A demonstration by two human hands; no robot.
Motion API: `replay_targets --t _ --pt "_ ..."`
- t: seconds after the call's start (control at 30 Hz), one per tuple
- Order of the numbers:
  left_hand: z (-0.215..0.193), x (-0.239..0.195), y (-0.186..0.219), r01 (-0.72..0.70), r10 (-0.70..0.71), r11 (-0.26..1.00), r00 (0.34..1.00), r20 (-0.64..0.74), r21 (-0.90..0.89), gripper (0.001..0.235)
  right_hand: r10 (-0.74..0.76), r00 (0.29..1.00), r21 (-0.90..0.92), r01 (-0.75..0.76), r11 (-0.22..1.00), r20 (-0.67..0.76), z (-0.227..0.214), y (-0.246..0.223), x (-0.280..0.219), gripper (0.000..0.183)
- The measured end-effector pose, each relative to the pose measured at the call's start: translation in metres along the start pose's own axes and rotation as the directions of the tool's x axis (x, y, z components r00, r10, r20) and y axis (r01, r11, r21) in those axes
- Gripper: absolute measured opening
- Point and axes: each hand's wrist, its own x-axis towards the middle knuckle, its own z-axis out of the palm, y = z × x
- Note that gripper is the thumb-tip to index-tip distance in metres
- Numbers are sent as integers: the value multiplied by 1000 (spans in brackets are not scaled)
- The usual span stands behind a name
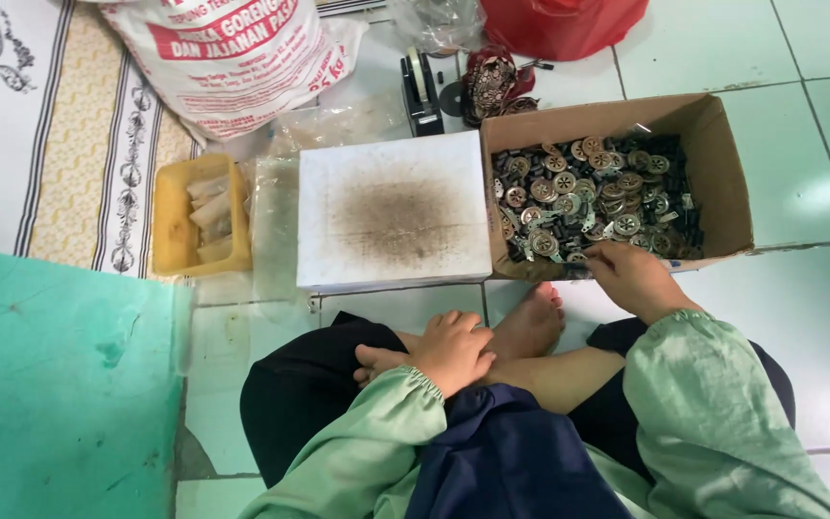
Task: Packaging small metal gears and components into small plastic bags while sitting on the floor.
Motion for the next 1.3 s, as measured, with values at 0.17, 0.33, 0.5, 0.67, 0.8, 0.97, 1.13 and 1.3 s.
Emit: replay_targets --t 0.17,0.33,0.5,0.67,0.8,0.97,1.13,1.3 --pt "-21 82 30 -85 86 996 989 -122 18 31 65 995 123 -55 991 -77 -5 29 33 31" --pt "29 148 16 -97 105 994 982 -158 56 46 97 995 117 -93 989 -29 0 40 56 31" --pt "26 160 12 -104 105 994 993 62 -24 44 43 999 -9 -42 999 32 -15 28 74 35" --pt "57 159 3 -135 135 991 987 -92 5 40 -82 997 -303 75 950 -8 11 35 109 27" --pt "67 160 -1 -142 146 989 973 -177 37 44 -94 995 -403 92 911 15 26 28 126 30" --pt "63 161 1 -134 136 991 974 -180 21 44 -127 991 -447 133 884 44 37 37 133 31" --pt "61 160 5 -103 105 994 979 -173 19 48 -89 994 -282 103 954 59 29 40 127 29" --pt "60 167 4 -15 -42 974 968 -246 -226 35 -1 997 246 -17 969 73 52 57 131 29"
